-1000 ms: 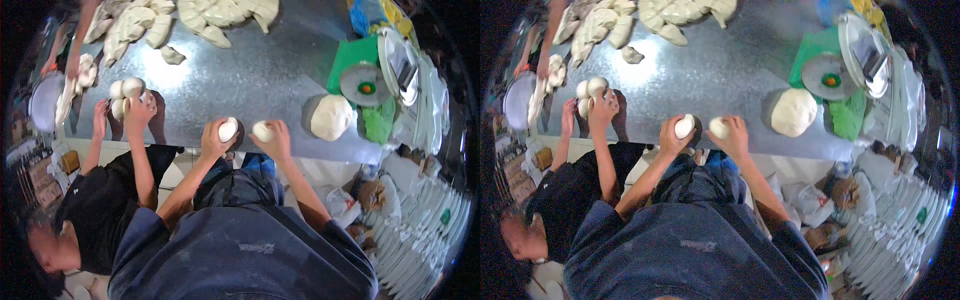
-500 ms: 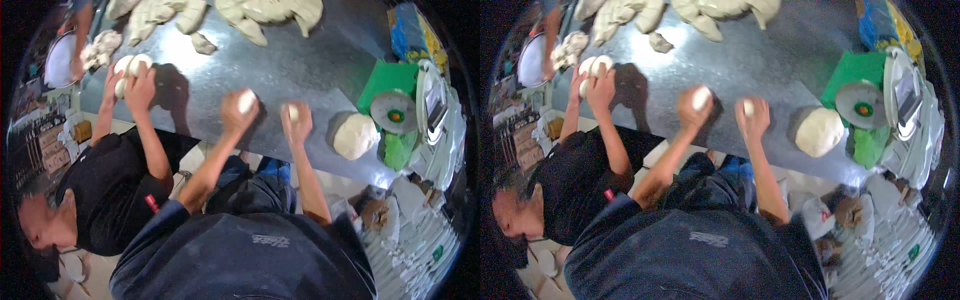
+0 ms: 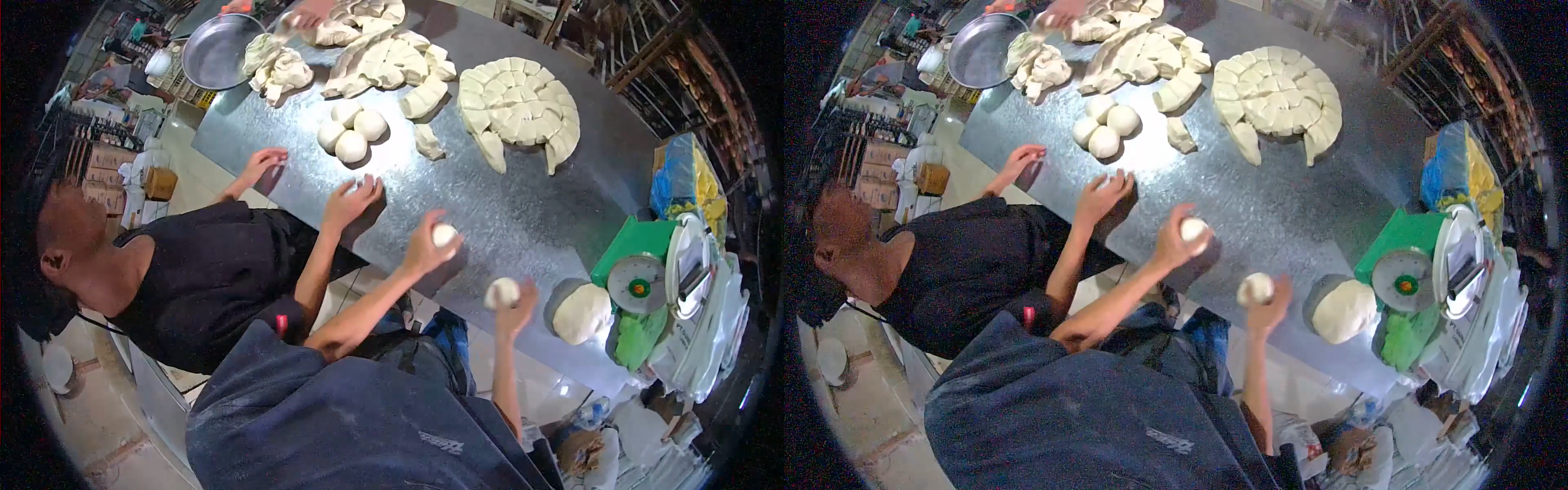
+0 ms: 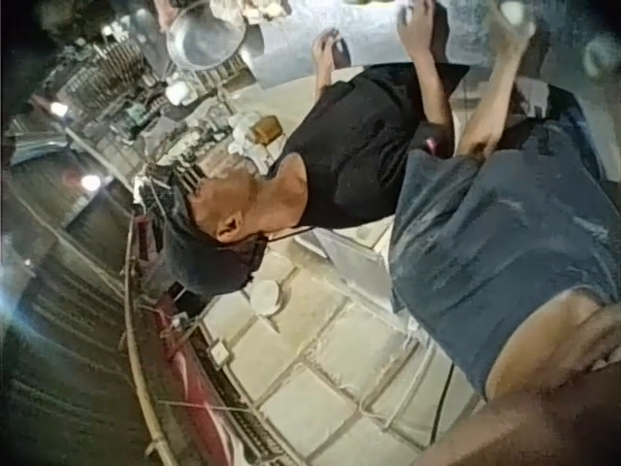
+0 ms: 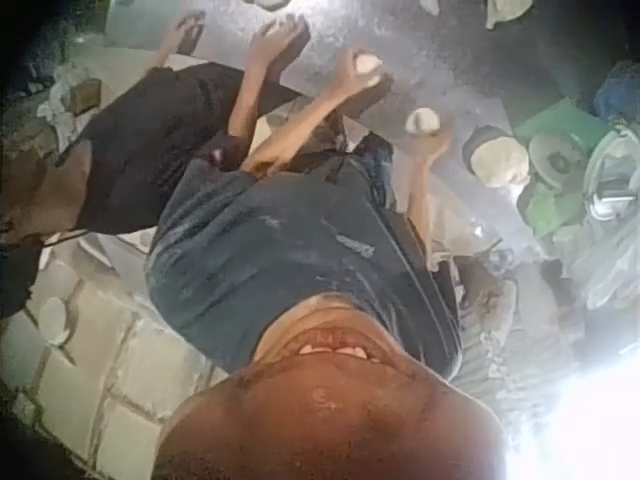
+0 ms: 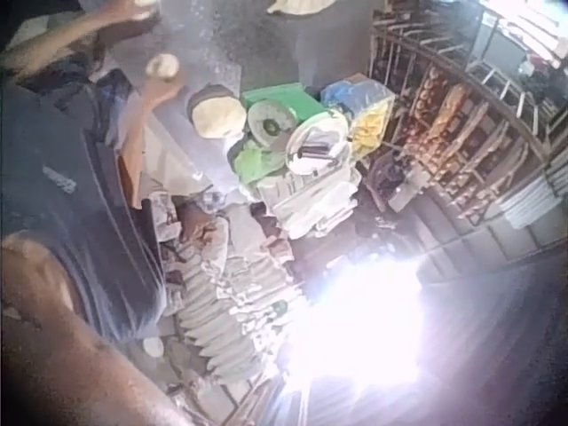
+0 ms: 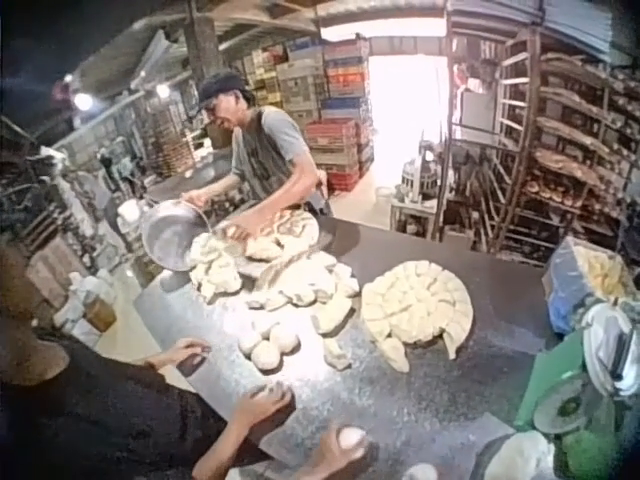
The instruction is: The recorder uses an industrial mixer to combine ingredients for dough and then shapes the dough into balls on a workbench.
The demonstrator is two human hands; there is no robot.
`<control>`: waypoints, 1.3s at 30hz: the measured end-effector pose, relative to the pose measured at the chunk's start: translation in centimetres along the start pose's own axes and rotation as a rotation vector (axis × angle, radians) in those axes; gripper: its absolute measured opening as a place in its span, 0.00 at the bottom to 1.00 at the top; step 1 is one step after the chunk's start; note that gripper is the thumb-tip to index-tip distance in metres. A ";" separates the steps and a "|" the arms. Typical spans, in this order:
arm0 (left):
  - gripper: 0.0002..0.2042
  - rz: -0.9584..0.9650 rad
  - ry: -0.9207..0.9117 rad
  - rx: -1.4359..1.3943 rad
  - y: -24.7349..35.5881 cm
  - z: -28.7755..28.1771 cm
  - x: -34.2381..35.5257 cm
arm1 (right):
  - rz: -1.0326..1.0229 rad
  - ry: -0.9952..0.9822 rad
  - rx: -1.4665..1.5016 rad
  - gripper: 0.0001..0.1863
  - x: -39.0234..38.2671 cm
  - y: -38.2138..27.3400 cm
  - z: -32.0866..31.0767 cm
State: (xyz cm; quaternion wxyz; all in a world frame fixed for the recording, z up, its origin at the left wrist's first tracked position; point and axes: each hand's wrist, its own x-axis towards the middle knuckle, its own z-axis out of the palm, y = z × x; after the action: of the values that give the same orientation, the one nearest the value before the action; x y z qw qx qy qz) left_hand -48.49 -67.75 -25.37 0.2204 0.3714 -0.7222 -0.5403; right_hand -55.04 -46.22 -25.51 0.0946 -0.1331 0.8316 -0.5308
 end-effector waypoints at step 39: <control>0.41 0.419 -0.582 0.345 -0.6 -0.1 -2.0 | -0.240 -0.199 -0.215 0.37 0.1 -1.7 1.2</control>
State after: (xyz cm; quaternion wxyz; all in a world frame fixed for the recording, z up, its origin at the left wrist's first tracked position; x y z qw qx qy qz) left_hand -47.00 -66.36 -25.73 0.0463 0.0791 -0.8947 -0.4372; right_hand -54.59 -47.95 -24.52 0.0976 -0.2925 0.8483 -0.4304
